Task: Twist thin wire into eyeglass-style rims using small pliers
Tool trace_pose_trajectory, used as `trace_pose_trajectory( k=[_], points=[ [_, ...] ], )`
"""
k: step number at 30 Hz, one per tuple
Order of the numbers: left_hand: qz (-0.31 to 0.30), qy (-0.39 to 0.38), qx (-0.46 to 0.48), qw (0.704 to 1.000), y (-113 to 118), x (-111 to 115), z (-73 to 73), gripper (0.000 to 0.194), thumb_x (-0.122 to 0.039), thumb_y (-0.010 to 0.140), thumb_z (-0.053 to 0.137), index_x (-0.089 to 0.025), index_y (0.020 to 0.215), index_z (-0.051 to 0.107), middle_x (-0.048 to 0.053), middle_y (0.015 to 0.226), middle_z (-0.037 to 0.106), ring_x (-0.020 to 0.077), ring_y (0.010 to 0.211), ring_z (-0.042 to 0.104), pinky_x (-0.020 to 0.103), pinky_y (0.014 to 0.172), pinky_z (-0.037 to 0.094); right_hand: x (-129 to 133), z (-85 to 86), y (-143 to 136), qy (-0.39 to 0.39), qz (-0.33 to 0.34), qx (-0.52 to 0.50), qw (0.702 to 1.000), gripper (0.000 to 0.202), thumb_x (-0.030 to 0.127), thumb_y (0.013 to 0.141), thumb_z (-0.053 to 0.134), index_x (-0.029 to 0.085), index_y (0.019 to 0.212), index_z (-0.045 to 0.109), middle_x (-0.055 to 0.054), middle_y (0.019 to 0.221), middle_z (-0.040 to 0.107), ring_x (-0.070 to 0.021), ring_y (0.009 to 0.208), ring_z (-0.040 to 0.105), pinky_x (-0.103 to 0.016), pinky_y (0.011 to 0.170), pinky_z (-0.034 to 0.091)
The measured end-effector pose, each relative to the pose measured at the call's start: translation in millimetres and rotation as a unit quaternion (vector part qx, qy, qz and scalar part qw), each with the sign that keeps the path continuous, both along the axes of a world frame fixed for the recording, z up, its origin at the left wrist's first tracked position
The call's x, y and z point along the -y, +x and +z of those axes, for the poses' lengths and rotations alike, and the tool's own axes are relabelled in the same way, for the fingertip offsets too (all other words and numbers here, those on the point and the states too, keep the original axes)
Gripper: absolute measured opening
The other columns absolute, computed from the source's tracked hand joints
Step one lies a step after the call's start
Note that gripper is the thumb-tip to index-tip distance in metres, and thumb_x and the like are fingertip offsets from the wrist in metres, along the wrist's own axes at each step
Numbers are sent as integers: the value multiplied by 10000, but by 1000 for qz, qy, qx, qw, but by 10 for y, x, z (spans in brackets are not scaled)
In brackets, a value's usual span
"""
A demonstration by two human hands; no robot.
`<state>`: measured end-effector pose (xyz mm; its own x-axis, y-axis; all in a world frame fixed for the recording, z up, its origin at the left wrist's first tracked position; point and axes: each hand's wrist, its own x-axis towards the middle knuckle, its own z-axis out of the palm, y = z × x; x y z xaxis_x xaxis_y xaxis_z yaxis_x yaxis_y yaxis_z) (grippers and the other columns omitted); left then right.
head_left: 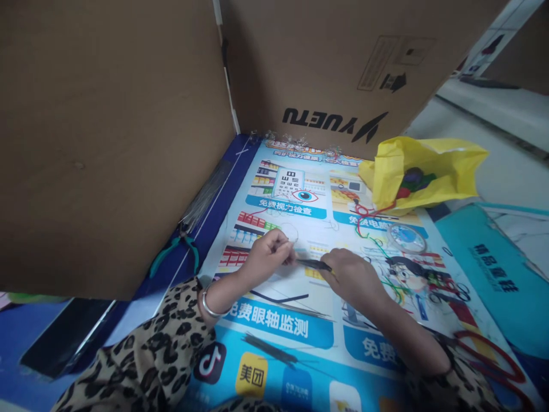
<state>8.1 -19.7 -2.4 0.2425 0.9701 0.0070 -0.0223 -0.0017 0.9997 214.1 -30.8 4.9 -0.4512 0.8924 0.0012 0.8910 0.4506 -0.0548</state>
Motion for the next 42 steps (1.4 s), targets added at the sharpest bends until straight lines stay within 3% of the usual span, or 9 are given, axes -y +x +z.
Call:
trace_pose_trajectory(
  k=[4, 10, 17, 31, 42],
  points=[
    [27, -60, 66, 996, -4, -26, 24, 188, -293, 803, 526, -170, 697, 432, -9, 638, 627, 121, 556, 625, 209, 517, 433, -4, -32, 39, 145, 6, 9, 989, 144, 251, 818, 493, 171, 804, 612, -61, 758, 580, -189, 775, 483, -294, 706, 310],
    [45, -136, 91, 985, 12, 5, 18, 191, -290, 773, 549, -164, 672, 446, -12, 588, 613, 114, 498, 602, 192, 460, 399, 51, -16, -10, 268, 39, 14, 963, 106, 265, 764, 580, 192, 818, 634, -46, 715, 568, -188, 718, 429, -322, 663, 275],
    [88, -196, 97, 972, 82, 73, 85, 188, -285, 738, 556, -161, 635, 460, 11, 537, 619, 100, 431, 549, 186, 411, 396, 106, -48, -107, 378, 92, 23, 921, 131, 267, 790, 590, 211, 902, 628, -31, 733, 585, -175, 725, 431, -338, 685, 274],
    [77, -242, 156, 954, 134, 113, 19, 178, -247, 706, 588, -149, 638, 456, 21, 523, 594, 158, 428, 602, 205, 378, 403, 90, -96, -87, 411, 115, 30, 904, 163, 258, 769, 624, 232, 929, 615, -25, 761, 586, -172, 754, 445, -340, 713, 279],
    [76, -256, 150, 952, 160, 128, 38, 166, -245, 702, 583, -152, 645, 458, 10, 529, 592, 141, 434, 594, 195, 379, 398, 113, -72, -103, 353, 117, 49, 927, 156, 213, 824, 529, 241, 955, 610, -32, 780, 588, -171, 768, 425, -340, 717, 253]
  ],
)
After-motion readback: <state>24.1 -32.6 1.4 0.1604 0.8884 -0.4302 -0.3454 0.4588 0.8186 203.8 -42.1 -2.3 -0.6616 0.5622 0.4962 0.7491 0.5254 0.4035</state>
